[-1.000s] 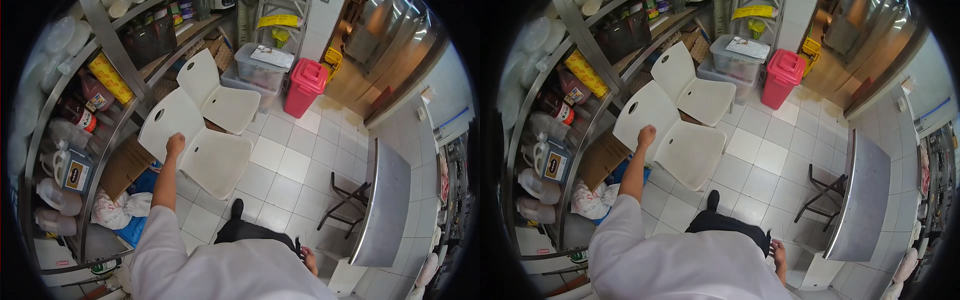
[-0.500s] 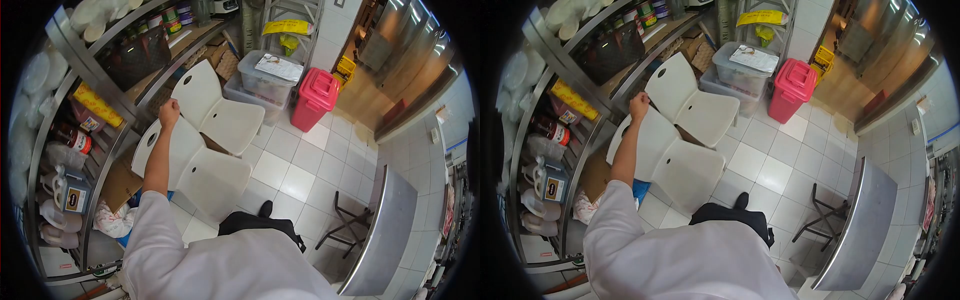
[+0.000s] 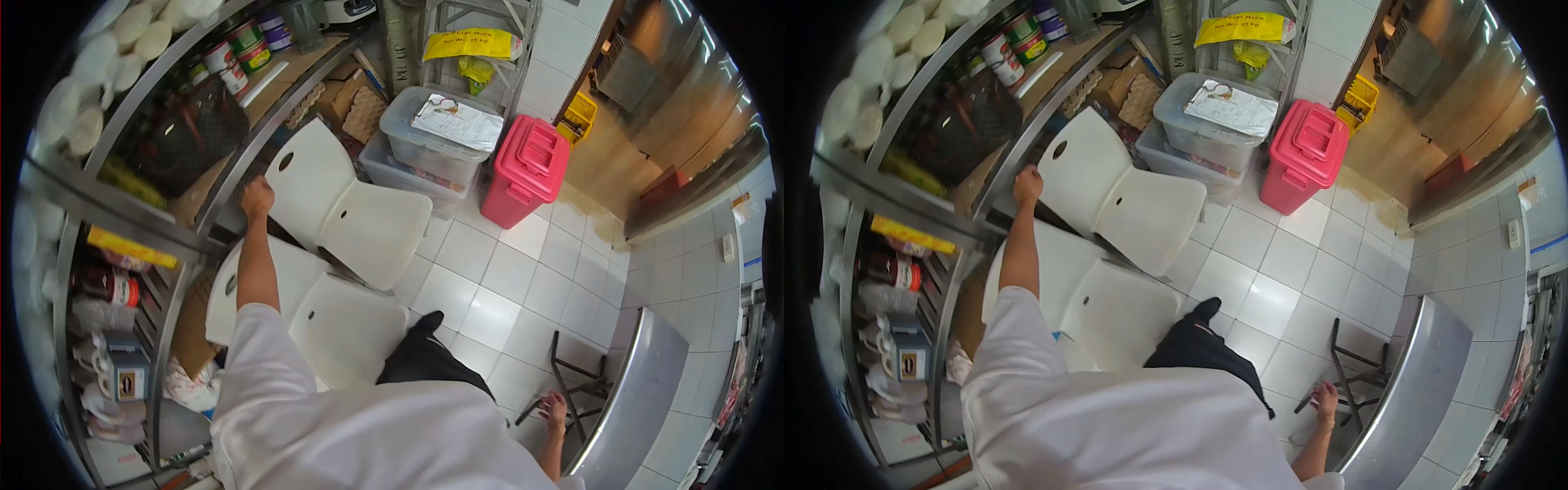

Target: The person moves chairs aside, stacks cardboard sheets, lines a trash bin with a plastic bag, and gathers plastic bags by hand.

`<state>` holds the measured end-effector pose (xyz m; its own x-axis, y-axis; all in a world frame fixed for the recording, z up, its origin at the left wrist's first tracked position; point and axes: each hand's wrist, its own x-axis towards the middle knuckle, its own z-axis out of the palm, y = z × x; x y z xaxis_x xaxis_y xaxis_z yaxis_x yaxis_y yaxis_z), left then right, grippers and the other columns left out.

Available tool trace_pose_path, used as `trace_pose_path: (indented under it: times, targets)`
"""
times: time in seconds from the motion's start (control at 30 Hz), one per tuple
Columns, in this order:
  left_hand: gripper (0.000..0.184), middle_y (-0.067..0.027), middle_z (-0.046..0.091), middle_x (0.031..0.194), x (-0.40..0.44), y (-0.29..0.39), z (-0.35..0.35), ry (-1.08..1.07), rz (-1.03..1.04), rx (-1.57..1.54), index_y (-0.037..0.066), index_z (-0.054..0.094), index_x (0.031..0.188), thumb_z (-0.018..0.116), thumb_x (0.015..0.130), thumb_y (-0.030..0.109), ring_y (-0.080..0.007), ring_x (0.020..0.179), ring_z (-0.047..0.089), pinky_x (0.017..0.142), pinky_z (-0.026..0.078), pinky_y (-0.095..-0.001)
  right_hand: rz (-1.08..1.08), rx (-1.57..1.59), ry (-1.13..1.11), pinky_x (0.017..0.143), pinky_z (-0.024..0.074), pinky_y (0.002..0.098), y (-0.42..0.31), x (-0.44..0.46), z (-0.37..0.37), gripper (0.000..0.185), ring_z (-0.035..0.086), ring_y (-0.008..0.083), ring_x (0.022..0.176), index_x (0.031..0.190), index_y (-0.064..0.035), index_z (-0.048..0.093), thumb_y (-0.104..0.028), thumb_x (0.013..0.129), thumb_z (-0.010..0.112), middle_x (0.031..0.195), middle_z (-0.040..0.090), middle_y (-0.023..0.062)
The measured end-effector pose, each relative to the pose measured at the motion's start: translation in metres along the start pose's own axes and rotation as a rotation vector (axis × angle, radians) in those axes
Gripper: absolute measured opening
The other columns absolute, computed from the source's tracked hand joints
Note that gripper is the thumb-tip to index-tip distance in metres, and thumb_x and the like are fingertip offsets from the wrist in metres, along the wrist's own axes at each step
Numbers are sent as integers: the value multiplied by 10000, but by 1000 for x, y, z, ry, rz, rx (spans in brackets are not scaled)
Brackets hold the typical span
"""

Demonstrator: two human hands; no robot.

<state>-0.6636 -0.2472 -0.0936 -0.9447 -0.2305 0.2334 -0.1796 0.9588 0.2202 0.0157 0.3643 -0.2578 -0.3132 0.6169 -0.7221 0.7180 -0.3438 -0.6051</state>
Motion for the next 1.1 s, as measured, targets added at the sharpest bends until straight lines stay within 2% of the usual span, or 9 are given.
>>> trace_pose_path:
  times: [0.27, 0.43, 0.57, 0.73, 0.8, 0.83, 0.87, 0.93, 1.1]
  targets:
    - [381, -179, 564, 1105, 98, -23, 81, -41, -92, 67, 91, 483, 1181, 509, 810, 169, -337, 1029, 536, 856, 442, -446, 284, -182, -104, 509, 446, 301, -24, -60, 67, 303, 561, 148, 688, 1071, -116, 527, -303, 832, 522, 846, 579, 26]
    - [538, -226, 484, 1210, 141, -18, 122, -331, -29, 54, 64, 387, 1287, 559, 798, 207, -365, 1139, 450, 967, 368, -429, 398, -265, -125, 543, 451, 312, -14, -89, 79, 303, 549, 154, 696, 1074, -122, 530, -307, 834, 521, 863, 578, 21]
    - [666, -242, 406, 1290, 158, -21, 142, -324, -61, -56, -19, 352, 1297, 581, 786, 343, -346, 1190, 410, 971, 354, -414, 480, -195, -65, 533, 447, 301, -27, -93, 80, 309, 549, 154, 690, 1094, -116, 517, -297, 843, 511, 883, 579, 33]
    - [631, -223, 455, 1254, 189, -50, 178, -398, -161, -113, -45, 437, 1230, 572, 785, 381, -310, 1166, 446, 945, 373, -386, 476, -64, -54, 528, 448, 305, -33, -88, 90, 316, 560, 159, 699, 1130, -122, 492, -278, 855, 505, 920, 572, 46]
    - [515, -215, 563, 1107, 181, -28, 161, -524, -177, -147, -45, 553, 1103, 559, 806, 375, -300, 1047, 535, 867, 411, -378, 511, -136, -111, 546, 451, 313, -30, -81, 91, 308, 552, 155, 709, 1124, -124, 498, -284, 860, 499, 915, 571, 38]
    - [434, -161, 632, 897, 174, -4, 140, -571, -163, -118, -30, 636, 896, 557, 812, 389, -249, 853, 590, 749, 426, -358, 509, -168, -116, 574, 454, 328, -37, -81, 96, 303, 549, 153, 724, 1118, -129, 503, -291, 862, 498, 907, 572, 34]
    - [434, -161, 632, 897, 168, -2, 141, -574, -170, -120, -30, 636, 896, 557, 812, 389, -249, 853, 590, 749, 426, -358, 509, -176, -113, 574, 454, 328, -37, -77, 92, 303, 549, 153, 724, 1118, -129, 503, -291, 862, 498, 907, 572, 34]
    - [447, -103, 603, 663, 163, -6, 139, -552, -19, -319, -20, 631, 756, 578, 802, 421, -197, 634, 560, 605, 420, -353, 495, -117, -121, 595, 454, 342, -36, -71, 95, 297, 555, 155, 742, 1116, -140, 506, -297, 864, 499, 898, 575, 28]
    - [466, -12, 507, 545, 136, 10, 125, -690, 20, -407, 71, 531, 592, 529, 831, 471, -128, 544, 479, 568, 373, -274, 474, -89, -75, 586, 462, 334, -47, -63, 97, 261, 561, 152, 711, 1093, -152, 514, -286, 870, 499, 883, 589, 31]
